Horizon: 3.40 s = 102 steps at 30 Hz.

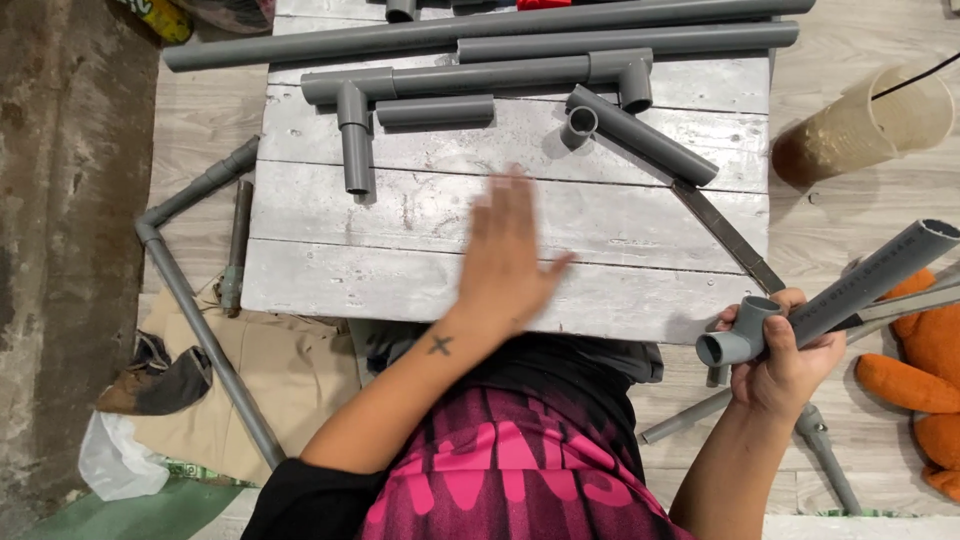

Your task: The person is filing the edges of PVC pipe sections and assembling them into a larger structure using various connectors.

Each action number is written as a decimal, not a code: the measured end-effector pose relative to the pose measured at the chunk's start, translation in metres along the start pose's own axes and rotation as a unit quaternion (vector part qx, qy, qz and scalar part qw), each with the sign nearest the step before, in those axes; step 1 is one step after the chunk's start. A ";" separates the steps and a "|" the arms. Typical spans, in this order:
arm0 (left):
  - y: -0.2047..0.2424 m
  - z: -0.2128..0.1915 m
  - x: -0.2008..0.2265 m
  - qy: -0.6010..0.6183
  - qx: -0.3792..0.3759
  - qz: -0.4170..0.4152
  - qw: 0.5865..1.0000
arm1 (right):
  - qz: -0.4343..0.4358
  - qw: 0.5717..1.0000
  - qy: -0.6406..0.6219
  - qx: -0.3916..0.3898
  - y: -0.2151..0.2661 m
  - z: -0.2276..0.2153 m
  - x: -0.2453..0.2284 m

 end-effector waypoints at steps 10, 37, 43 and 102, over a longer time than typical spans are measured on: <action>0.000 -0.006 -0.027 -0.038 -0.085 0.036 0.995 | 0.004 1.000 -0.012 -0.005 0.000 0.002 -0.002; 0.047 -0.041 -0.112 -0.056 -0.003 -0.074 0.996 | 0.009 1.000 -0.008 -0.009 0.002 -0.009 0.006; 0.056 -0.042 -0.102 -0.074 -0.001 -0.047 0.996 | 0.016 1.000 0.020 -0.009 0.002 -0.003 0.003; 0.080 -0.125 -0.499 -0.121 0.259 -0.274 0.918 | 0.026 0.996 0.078 -0.036 0.004 -0.010 0.005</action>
Point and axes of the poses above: each hand's wrist, its own y-axis away from the middle knuckle, its own z-axis out of the palm, x = y × z, the point moved 2 cm from there along -y, towards the middle knuckle, and after that the axes turned 10 degrees about -z, right-handed, at the moved point
